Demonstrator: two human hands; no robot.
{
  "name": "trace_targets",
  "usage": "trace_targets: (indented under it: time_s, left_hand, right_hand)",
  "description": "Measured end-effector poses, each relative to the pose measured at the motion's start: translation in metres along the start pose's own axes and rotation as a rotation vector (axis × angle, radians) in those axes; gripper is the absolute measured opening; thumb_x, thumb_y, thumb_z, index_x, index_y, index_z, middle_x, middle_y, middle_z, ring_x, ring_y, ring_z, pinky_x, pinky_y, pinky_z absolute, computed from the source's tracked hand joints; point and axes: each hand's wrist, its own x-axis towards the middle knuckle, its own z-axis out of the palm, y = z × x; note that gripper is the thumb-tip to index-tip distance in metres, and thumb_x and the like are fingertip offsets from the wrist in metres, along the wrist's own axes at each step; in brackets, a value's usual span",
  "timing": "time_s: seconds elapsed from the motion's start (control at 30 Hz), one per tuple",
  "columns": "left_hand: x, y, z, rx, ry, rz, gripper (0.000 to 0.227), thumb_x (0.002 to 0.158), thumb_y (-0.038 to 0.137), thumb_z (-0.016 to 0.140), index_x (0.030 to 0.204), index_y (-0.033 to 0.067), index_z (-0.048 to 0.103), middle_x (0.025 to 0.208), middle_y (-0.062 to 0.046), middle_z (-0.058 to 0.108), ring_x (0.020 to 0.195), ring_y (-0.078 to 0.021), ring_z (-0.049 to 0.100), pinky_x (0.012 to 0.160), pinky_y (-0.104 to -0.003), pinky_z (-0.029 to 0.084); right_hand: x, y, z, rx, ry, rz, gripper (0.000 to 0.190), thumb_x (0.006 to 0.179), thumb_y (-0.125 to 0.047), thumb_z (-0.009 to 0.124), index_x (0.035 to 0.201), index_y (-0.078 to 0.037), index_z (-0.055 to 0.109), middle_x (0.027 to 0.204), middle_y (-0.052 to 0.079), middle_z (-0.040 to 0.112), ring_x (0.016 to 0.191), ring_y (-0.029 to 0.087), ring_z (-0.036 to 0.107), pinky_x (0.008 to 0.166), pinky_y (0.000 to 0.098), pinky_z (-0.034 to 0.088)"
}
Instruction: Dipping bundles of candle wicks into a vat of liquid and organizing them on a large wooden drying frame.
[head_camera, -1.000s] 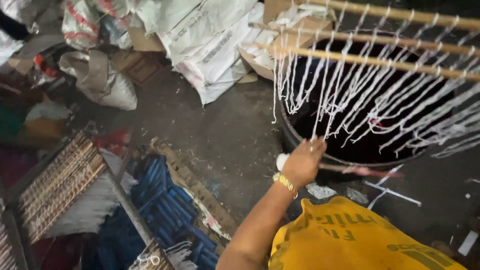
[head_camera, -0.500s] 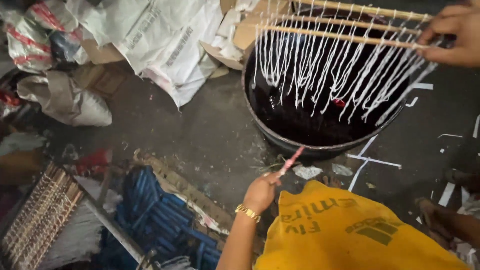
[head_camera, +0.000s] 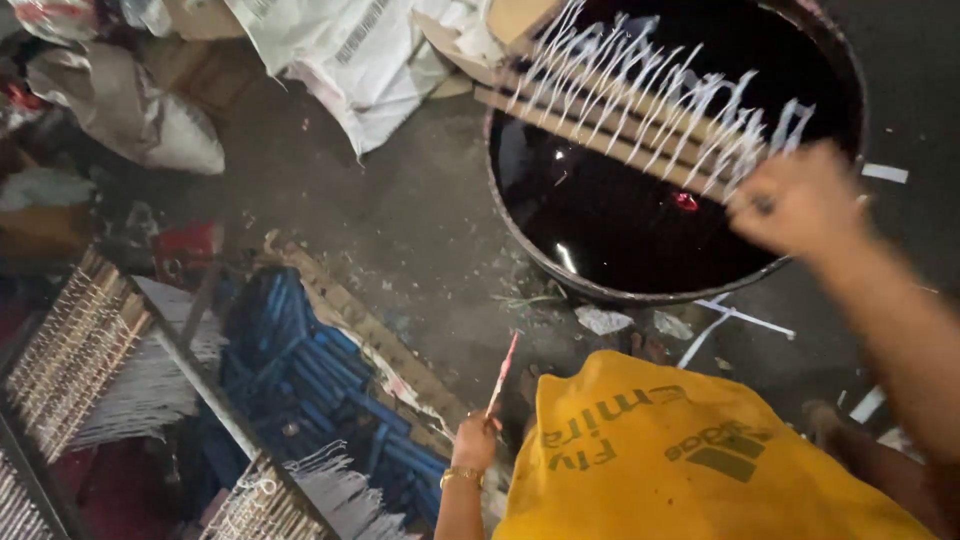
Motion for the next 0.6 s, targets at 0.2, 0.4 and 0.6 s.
trace_targets:
  time_s: [0.2,0.4,0.6]
  left_hand:
    - [-0.019,0.019,0.029,-0.1,-0.194,-0.417,0.04,0.095,0.023,0.041,0.086,0.0194,0.08,0.13,0.01,0.075,0.062,-0.0116,0.063,0.054,-0.029,0.045]
    - [-0.004,-0.011,0.077,-0.344,-0.037,-0.475,0.036,0.096,0.016,0.048,0.095,0.0141,0.084,0.121,0.01,0.08,0.081,-0.0131,0.076,0.061,-0.025,0.055]
    - [-0.018,0.002,0.085,-0.293,-0.088,-0.466,0.045,0.098,0.016,0.04,0.114,0.0239,0.081,0.09,0.005,0.08,0.086,-0.0149,0.074,0.084,-0.024,0.055]
  right_hand:
    - [-0.056,-0.01,0.109,0.22,-0.349,0.277,0.027,0.09,-0.045,0.067,0.103,-0.024,0.078,0.113,-0.003,0.072,0.113,0.03,0.054,0.094,0.0427,0.045]
    - [-0.066,0.009,0.128,0.27,-0.249,0.198,0.016,0.089,-0.037,0.071,0.09,-0.023,0.078,0.103,-0.003,0.071,0.102,0.032,0.053,0.094,0.0418,0.042]
    - [-0.035,0.063,0.11,0.031,-0.05,0.049,0.012,0.085,-0.038,0.075,0.093,-0.029,0.078,0.103,-0.005,0.072,0.094,0.028,0.058,0.093,0.0406,0.044]
